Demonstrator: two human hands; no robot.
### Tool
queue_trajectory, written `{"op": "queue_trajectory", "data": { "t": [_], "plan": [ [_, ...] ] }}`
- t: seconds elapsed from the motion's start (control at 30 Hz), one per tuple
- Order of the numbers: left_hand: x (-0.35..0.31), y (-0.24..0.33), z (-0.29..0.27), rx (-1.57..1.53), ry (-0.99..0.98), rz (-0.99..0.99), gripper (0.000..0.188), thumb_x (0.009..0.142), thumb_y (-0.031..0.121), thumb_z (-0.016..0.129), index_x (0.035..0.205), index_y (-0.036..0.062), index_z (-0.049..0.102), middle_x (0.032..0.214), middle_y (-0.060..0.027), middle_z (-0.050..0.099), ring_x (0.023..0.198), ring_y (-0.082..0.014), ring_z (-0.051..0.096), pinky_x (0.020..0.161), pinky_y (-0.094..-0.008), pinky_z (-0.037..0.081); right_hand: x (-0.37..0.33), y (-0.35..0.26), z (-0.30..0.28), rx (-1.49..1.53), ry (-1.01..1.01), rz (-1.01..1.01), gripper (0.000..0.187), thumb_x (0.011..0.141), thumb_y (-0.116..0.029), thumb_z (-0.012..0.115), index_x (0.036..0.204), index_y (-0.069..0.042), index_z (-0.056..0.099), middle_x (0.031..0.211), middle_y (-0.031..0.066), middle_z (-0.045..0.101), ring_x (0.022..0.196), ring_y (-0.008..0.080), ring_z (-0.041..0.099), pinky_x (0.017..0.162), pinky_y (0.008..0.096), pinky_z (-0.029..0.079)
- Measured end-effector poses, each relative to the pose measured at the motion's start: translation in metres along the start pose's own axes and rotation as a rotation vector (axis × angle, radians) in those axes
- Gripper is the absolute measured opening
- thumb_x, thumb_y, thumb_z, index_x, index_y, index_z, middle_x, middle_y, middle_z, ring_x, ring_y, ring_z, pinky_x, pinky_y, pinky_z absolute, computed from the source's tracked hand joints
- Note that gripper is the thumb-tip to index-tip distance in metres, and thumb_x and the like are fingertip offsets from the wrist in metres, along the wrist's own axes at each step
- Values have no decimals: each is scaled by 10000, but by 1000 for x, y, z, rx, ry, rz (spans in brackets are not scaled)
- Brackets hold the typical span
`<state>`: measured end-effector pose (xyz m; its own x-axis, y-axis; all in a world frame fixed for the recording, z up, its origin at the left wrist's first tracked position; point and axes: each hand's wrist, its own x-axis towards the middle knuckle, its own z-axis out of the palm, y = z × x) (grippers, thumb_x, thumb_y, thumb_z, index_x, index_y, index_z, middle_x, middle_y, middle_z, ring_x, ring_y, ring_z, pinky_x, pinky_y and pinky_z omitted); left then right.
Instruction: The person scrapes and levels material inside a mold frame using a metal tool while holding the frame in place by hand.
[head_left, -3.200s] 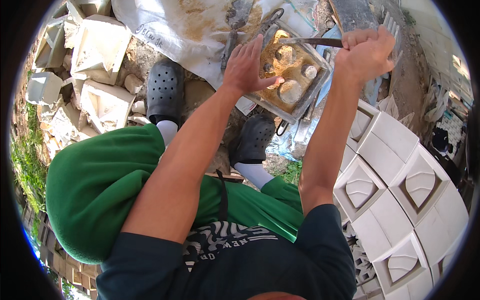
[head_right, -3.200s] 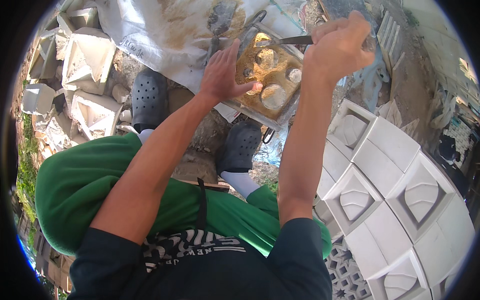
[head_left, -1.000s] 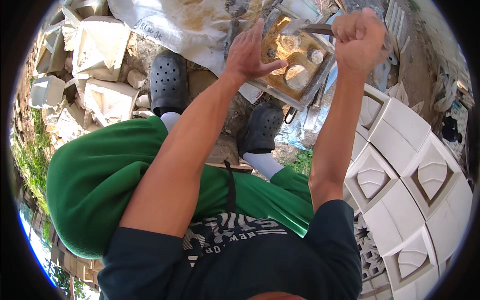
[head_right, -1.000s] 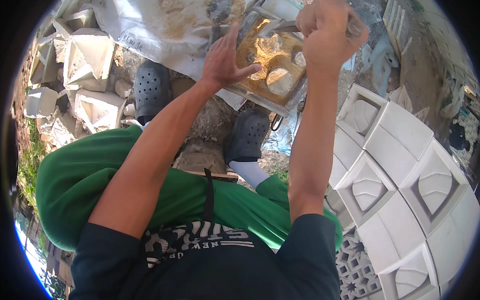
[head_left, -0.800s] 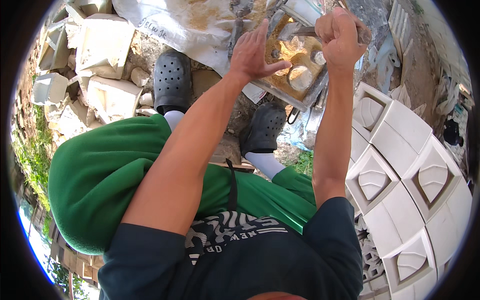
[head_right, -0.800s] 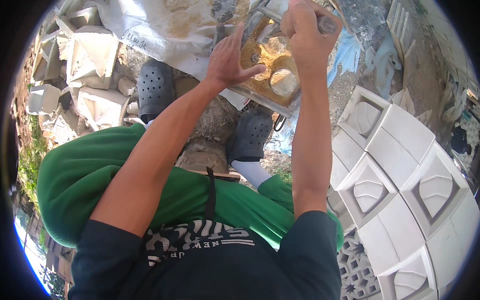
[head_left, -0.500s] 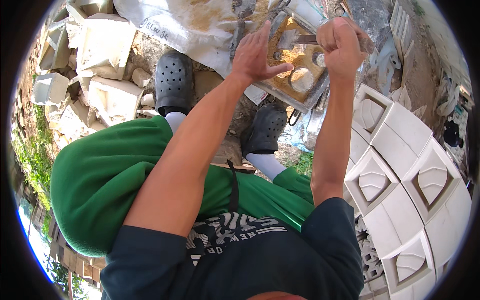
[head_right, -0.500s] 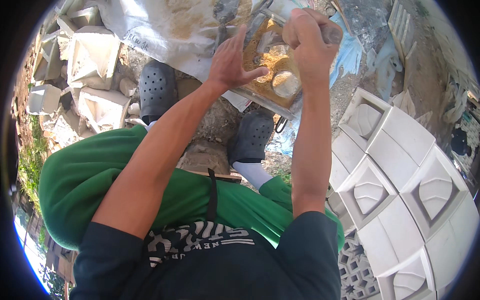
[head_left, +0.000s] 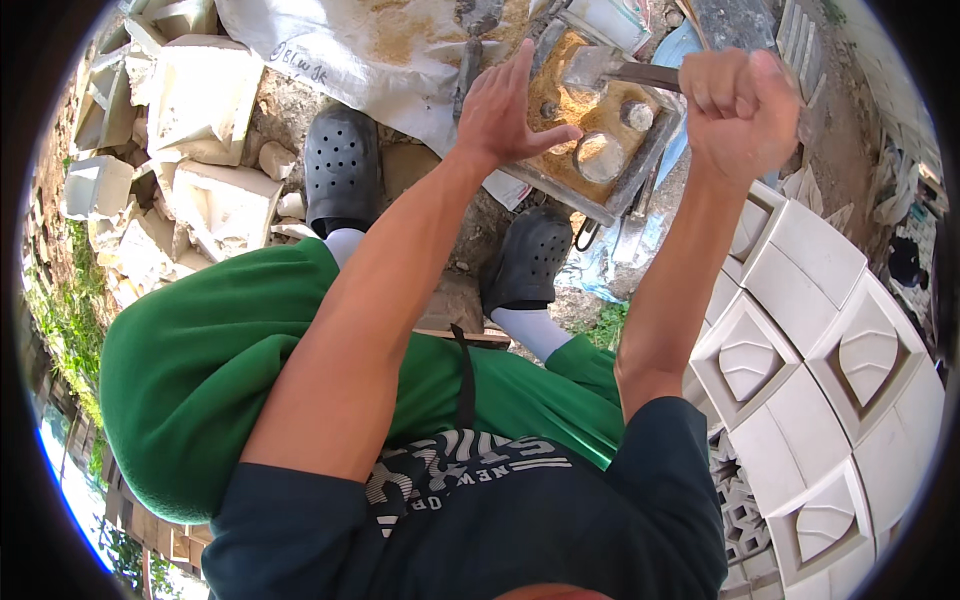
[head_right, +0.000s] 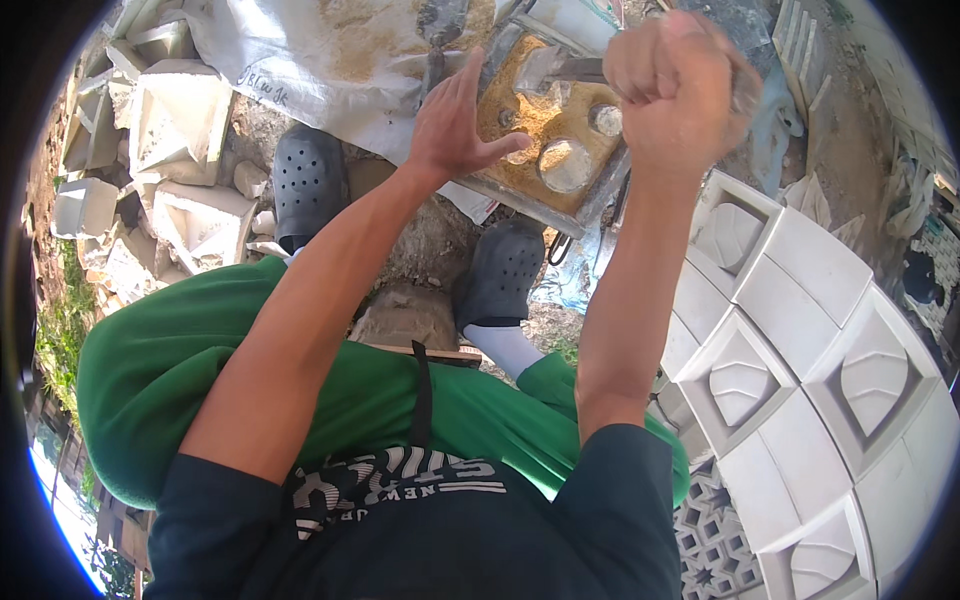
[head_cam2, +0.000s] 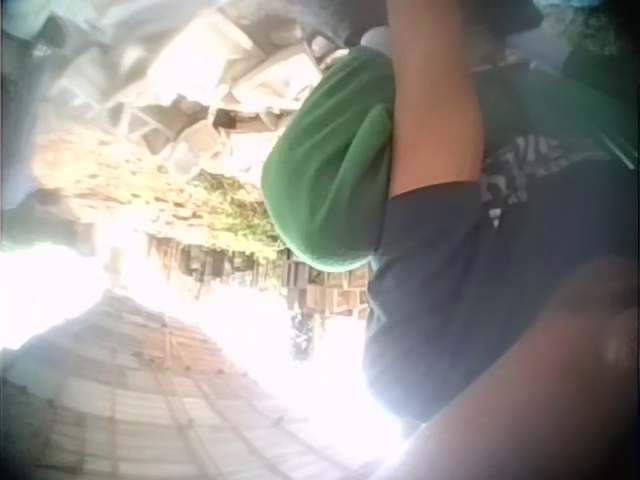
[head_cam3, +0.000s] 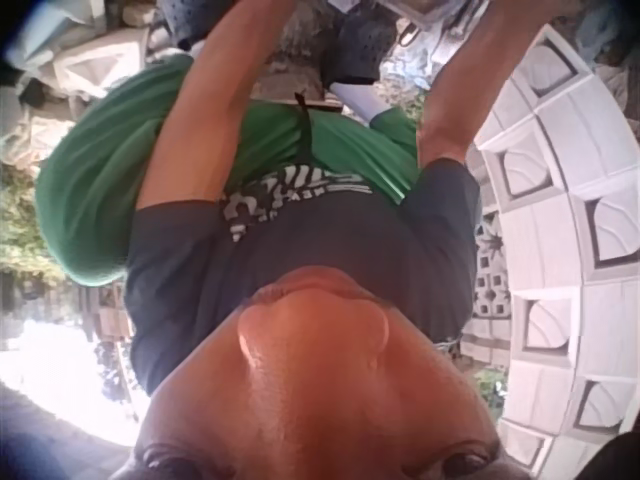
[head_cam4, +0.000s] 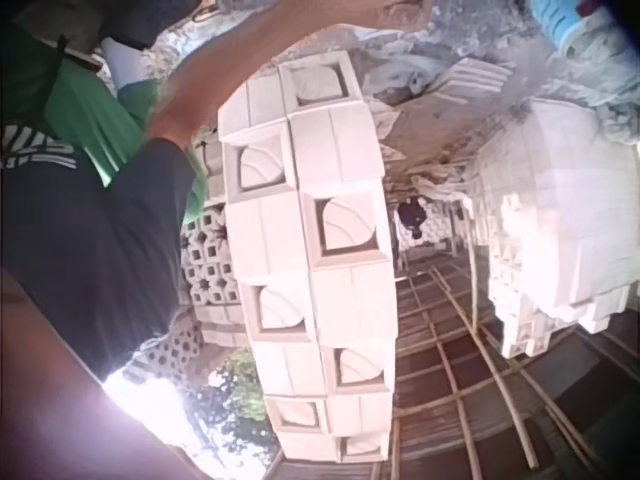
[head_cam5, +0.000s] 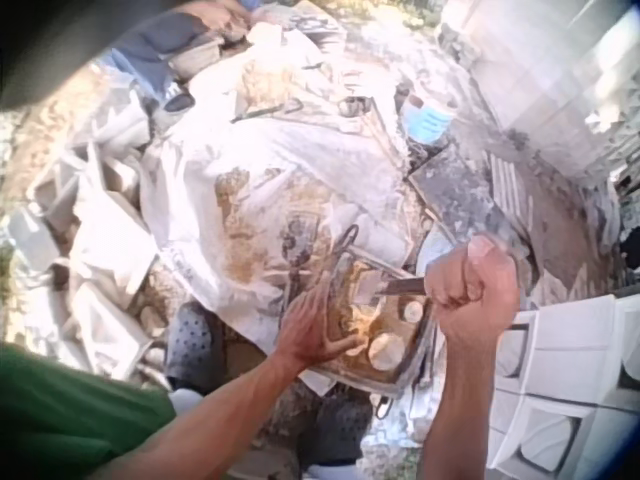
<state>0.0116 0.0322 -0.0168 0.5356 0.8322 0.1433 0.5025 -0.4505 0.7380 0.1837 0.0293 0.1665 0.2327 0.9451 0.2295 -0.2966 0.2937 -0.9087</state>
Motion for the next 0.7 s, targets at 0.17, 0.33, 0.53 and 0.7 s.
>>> {"op": "queue_trajectory", "data": {
  "t": [0.17, 0.33, 0.53, 0.7],
  "plan": [
    [-2, -2, 4, -11, 9, 20, 1210, 660, 704, 705, 1453, -62, 206, 1327, -267, 480, 1204, -388, 487, 1017, -444, 379, -8, 44, 9, -265, 173, 38, 357, 879, -159, 376, 544, -137, 254, 454, -2, 251, 421, 117, 168, 452, 313, 190],
    [-1, -3, 3, 19, -12, 6, 1191, 679, 684, 703, 1460, -52, 186, 1329, -265, 477, 1210, -384, 485, 1021, -448, 376, 1, 9, -12, -46, -44, 3, 347, 881, -141, 389, 558, -119, 263, 470, 8, 232, 428, 123, 169, 444, 326, 193],
    [-4, -9, 11, 64, 5, 26, 1243, 659, 768, 652, 1450, -83, 207, 1273, -262, 514, 1176, -363, 507, 1025, -429, 372, 4, 42, -15, -8, 276, -6, 388, 896, -165, 468, 527, -118, 358, 450, 0, 318, 400, 104, 293, 413, 289, 256],
    [1, -4, 12, 35, -5, 45, 1236, 663, 756, 659, 1449, -83, 204, 1276, -263, 511, 1173, -368, 507, 1021, -431, 372, -7, -1, -27, 31, 59, -181, 379, 907, -195, 446, 552, -146, 324, 447, 3, 275, 389, 125, 236, 415, 294, 238]
  ]
}}
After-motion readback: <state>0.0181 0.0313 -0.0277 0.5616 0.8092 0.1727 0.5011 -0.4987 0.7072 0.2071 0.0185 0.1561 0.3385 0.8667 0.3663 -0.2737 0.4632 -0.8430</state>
